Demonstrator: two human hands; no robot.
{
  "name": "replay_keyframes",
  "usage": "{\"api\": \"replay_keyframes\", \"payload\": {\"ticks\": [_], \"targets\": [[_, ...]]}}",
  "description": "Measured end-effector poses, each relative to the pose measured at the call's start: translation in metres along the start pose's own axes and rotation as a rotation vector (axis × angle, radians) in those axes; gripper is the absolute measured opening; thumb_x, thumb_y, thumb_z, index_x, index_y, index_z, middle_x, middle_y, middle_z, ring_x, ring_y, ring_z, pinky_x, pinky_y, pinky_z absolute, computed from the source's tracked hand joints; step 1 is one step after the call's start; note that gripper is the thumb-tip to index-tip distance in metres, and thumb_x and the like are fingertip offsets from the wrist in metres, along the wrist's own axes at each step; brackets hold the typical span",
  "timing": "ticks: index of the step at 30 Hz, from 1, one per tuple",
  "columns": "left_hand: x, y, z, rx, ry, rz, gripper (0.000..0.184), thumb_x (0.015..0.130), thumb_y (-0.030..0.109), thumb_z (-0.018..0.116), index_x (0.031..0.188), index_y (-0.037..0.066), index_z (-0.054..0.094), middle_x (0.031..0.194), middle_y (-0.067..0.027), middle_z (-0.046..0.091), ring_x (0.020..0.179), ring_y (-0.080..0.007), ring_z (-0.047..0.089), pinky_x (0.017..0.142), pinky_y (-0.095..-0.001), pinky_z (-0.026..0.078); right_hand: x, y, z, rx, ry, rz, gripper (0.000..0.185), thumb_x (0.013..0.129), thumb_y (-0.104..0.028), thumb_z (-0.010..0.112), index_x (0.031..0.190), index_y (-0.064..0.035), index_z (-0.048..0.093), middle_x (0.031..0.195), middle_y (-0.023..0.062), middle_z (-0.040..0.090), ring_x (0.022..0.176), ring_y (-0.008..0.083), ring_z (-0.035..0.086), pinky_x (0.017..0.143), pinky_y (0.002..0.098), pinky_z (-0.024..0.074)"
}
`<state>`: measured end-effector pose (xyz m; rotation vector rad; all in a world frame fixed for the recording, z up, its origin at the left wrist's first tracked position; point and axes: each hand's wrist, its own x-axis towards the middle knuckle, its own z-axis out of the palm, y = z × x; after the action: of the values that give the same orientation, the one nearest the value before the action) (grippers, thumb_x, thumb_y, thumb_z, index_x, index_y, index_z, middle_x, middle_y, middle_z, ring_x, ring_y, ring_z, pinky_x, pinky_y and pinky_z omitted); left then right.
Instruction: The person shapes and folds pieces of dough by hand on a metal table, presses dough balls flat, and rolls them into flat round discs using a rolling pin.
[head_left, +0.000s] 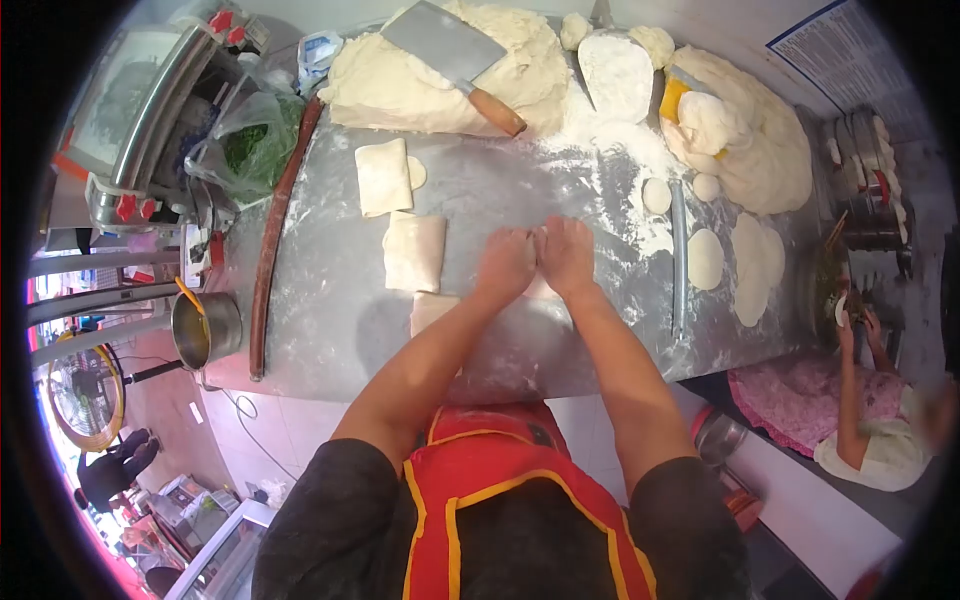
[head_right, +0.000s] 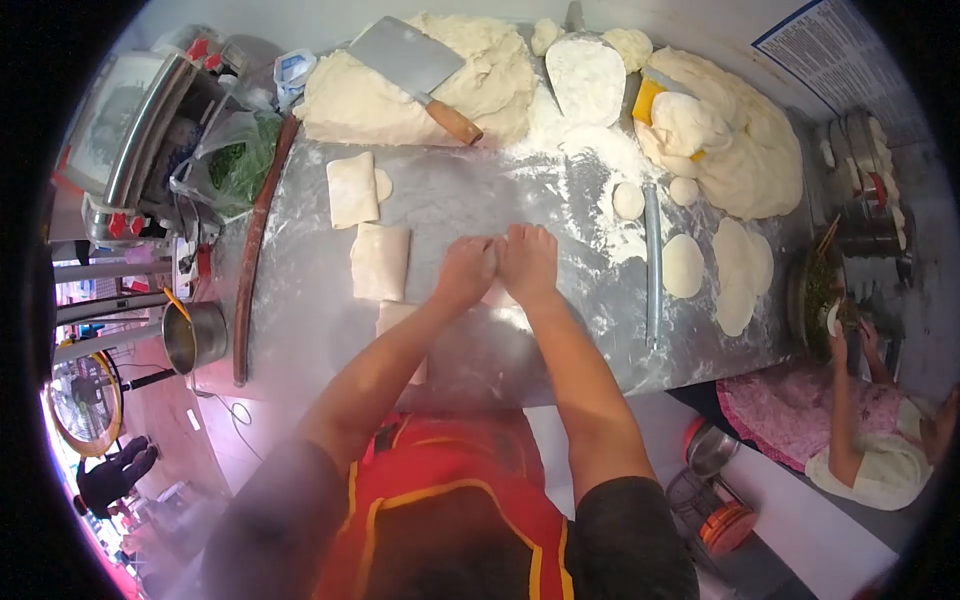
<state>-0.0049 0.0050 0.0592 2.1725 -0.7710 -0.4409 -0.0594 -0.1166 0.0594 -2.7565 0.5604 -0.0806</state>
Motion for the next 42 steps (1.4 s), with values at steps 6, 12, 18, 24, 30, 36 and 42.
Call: {"api": "replay_keyframes", "payload": {"ticks": [6,12,18,24,30,36,42], "targets": [[-0.013,-0.015,-0.008,-0.071,-0.033,0.001,0.035,0.085,0.010,0.060,0.118,-0.001,0.058,0.116,-0.0226,0.059,0.108,-0.0389,0.055,0.096,-0.0449,0.042,-0.027,-0.011,-0.015,0.016,0.138,-0.014,0.047,0.083,-0.029,0.068,0.121,-0.0037,0.054,0.127,0.0217,0.051,0.120,0.0428,0.044,0.095,0.0549,0.0383],[-0.061,-0.019,-0.081,-0.204,0.208,-0.104,0.040,0.086,0.016,0.065,0.120,-0.002,0.056,0.119,-0.0212,0.056,0.116,-0.0394,0.050,0.102,-0.0433,0.039,-0.085,-0.015,0.012,0.014,0.121,-0.164,0.074,0.081,-0.030,0.072,0.144,-0.0086,0.040,0.152,0.0244,0.024,0.137,0.0555,0.017,0.108,0.0685,0.0210],[-0.079,-0.094,-0.131,0.111,0.437,-0.325,0.040,0.085,0.023,0.069,0.114,-0.002,0.057,0.111,-0.0197,0.061,0.106,-0.0334,0.058,0.090,-0.0411,0.046,0.028,-0.019,0.036,0.069,0.269,-0.206,0.070,0.085,-0.025,0.067,0.145,-0.0051,0.036,0.152,0.0277,0.025,0.136,0.0563,0.021,0.111,0.0621,0.0224],[-0.044,-0.092,-0.138,0.058,0.126,-0.617,0.046,0.077,0.030,0.078,0.106,-0.001,0.060,0.105,-0.0180,0.065,0.092,-0.0291,0.064,0.077,-0.0386,0.050,0.035,-0.014,-0.007,0.226,0.267,-0.146,0.068,0.092,-0.027,0.060,0.145,0.0035,0.030,0.149,0.0319,0.028,0.139,0.0492,0.024,0.114,0.0541,0.0208],[-0.053,-0.128,-0.110,0.000,0.354,-0.395,0.038,0.075,0.021,0.080,0.102,0.002,0.061,0.088,-0.0115,0.065,0.074,-0.0240,0.062,0.070,-0.0340,0.049,0.037,0.089,0.002,-0.073,0.340,0.213,0.068,0.094,-0.033,0.055,0.145,0.0053,0.030,0.150,0.0314,0.027,0.142,0.0448,0.022,0.116,0.0540,0.0164],[-0.044,-0.074,-0.133,-0.355,0.289,-0.563,0.034,0.082,0.011,0.075,0.108,-0.001,0.056,0.089,-0.0068,0.063,0.070,-0.0156,0.060,0.061,-0.0281,0.048,-0.030,-0.005,0.016,0.070,-0.267,-0.247,0.073,0.096,-0.047,0.047,0.145,0.0055,0.032,0.154,0.0197,0.029,0.143,0.0401,0.023,0.118,0.0527,0.0115],[-0.031,-0.053,-0.152,-0.947,0.159,-0.899,0.039,0.084,0.011,0.074,0.115,-0.003,0.055,0.097,-0.0122,0.066,0.082,-0.0205,0.067,0.067,-0.0330,0.056,-0.038,0.092,0.009,-0.012,0.272,0.419,0.068,0.098,-0.043,0.044,0.143,0.0067,0.034,0.150,0.0293,0.030,0.141,0.0444,0.024,0.116,0.0552,0.0156]]}}
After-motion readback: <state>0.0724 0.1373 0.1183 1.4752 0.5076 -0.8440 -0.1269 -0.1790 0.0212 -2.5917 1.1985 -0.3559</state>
